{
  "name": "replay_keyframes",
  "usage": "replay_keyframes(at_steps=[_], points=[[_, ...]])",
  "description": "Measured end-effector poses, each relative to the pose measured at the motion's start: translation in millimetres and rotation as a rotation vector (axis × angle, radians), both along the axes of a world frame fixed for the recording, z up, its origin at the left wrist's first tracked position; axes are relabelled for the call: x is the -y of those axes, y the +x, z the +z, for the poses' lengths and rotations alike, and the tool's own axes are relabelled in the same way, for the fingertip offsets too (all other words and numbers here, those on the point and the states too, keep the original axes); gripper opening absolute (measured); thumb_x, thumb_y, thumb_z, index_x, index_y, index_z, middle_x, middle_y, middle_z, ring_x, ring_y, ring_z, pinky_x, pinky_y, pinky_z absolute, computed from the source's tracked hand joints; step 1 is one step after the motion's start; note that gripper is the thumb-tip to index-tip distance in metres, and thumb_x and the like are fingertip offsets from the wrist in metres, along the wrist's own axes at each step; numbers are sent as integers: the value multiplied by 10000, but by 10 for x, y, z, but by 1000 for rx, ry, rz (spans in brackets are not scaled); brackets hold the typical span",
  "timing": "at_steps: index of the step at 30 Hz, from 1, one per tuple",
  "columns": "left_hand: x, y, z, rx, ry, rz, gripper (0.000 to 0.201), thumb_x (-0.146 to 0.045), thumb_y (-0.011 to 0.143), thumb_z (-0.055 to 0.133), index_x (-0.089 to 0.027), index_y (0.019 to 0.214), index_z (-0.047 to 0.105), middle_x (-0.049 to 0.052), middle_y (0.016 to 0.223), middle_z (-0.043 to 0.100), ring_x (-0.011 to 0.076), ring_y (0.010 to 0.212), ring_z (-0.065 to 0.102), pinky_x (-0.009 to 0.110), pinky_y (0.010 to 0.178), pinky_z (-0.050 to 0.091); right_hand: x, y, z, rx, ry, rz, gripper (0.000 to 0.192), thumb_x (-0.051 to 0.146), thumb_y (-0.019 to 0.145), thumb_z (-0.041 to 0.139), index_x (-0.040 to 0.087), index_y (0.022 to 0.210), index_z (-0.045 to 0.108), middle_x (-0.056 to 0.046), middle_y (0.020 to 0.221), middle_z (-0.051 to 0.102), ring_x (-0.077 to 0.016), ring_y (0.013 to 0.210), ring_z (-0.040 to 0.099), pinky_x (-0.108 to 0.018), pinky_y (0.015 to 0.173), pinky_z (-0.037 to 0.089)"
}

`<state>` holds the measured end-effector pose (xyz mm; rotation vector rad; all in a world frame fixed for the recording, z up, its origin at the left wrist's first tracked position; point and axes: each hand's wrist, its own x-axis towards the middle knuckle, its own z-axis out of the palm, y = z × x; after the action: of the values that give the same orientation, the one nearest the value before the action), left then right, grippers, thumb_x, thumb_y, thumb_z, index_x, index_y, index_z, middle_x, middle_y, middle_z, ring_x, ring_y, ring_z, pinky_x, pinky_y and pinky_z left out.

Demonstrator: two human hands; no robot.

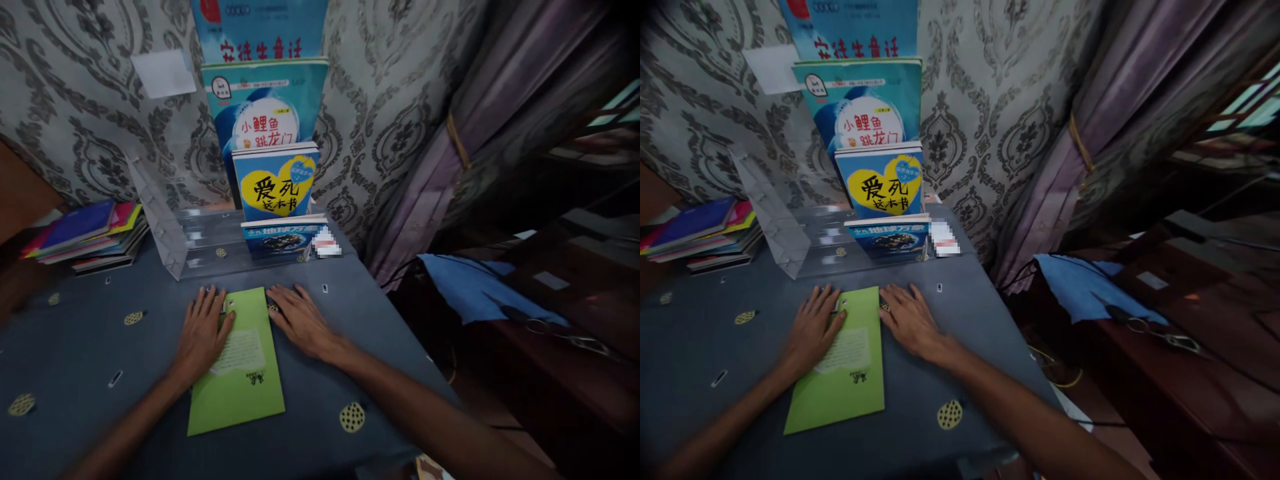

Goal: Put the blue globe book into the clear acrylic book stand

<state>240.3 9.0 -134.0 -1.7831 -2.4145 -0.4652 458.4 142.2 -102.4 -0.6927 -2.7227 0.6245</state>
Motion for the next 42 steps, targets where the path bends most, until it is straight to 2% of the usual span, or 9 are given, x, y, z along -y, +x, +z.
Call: replay_keyframes(at_steps=[7, 12, 15, 19, 23, 26, 30, 37, 42], points=[[-323, 392, -104, -23, 33, -78, 603, -449, 1033, 270, -86, 1464, 484, 207, 1562, 446, 345, 1501, 332, 574, 1182, 336, -41, 24, 91, 80, 6, -80, 481, 318, 1041, 441, 95, 1463, 501, -189, 1550, 461, -294, 1460, 401, -498, 1227, 283], [-445, 514, -120, -33, 45, -143, 569, -405, 1030, 292, -96, 1474, 468, 194, 1566, 442, 335, 1499, 339, 580, 1172, 353, -101, 35, 19, 71, 87, -136, 477, 320, 1022, 467, 86, 1434, 530, -229, 1563, 422, -323, 1460, 393, -526, 1196, 324], [-457, 536, -85, -49, 58, -166, 548, -378, 1029, 304, -103, 1470, 478, 185, 1548, 469, 331, 1488, 363, 598, 1166, 360, -99, 38, -21, 20, 125, -94, 451, 319, 1023, 454, 121, 1416, 552, -200, 1549, 458, -305, 1474, 377, -562, 1214, 281], [-432, 548, -32, -90, 102, -258, 484, -313, 1023, 329, -139, 1417, 549, 164, 1514, 518, 322, 1469, 401, 623, 1182, 329, -57, 40, -1, -1, 129, 51, 460, 312, 1040, 415, 148, 1459, 512, -154, 1518, 514, -273, 1483, 377, -597, 1234, 220], [-419, 536, -43, -73, 144, -320, 474, -259, 1012, 347, -167, 1440, 529, 143, 1492, 550, 269, 1423, 478, 541, 1178, 387, -39, 40, 6, 17, 123, 121, 500, 330, 1051, 392, 139, 1509, 448, -152, 1531, 499, -263, 1479, 390, -606, 1235, 226], [-423, 525, -64, -72, 154, -319, 473, -265, 1009, 356, -169, 1438, 529, 138, 1489, 554, 260, 1407, 498, 510, 1162, 422, -40, 41, -16, 28, 113, 118, 503, 327, 1054, 381, 133, 1514, 440, -155, 1546, 478, -266, 1485, 381, -620, 1241, 197], [-427, 530, -44, -67, 143, -321, 472, -261, 1006, 345, -141, 1413, 552, 156, 1480, 557, 274, 1396, 512, 529, 1151, 434, -26, 41, -15, 31, 110, 83, 493, 322, 1055, 372, 152, 1512, 448, -150, 1562, 453, -262, 1487, 378, -605, 1248, 188], [-419, 537, 25, -37, 105, -319, 473, -275, 1019, 347, -145, 1432, 536, 149, 1492, 548, 272, 1418, 485, 535, 1178, 396, -39, 56, 56, 78, 120, -14, 494, 305, 1023, 440, 117, 1477, 490, -173, 1548, 460, -296, 1484, 380, -619, 1236, 216], [-417, 537, 41, -1, 100, -317, 481, -282, 1023, 345, -171, 1463, 505, 137, 1497, 547, 260, 1426, 473, 535, 1194, 367, -161, 154, -12, 62, 117, -51, 471, 272, 1009, 437, 133, 1451, 521, -166, 1533, 485, -281, 1451, 436, -616, 1223, 241]])
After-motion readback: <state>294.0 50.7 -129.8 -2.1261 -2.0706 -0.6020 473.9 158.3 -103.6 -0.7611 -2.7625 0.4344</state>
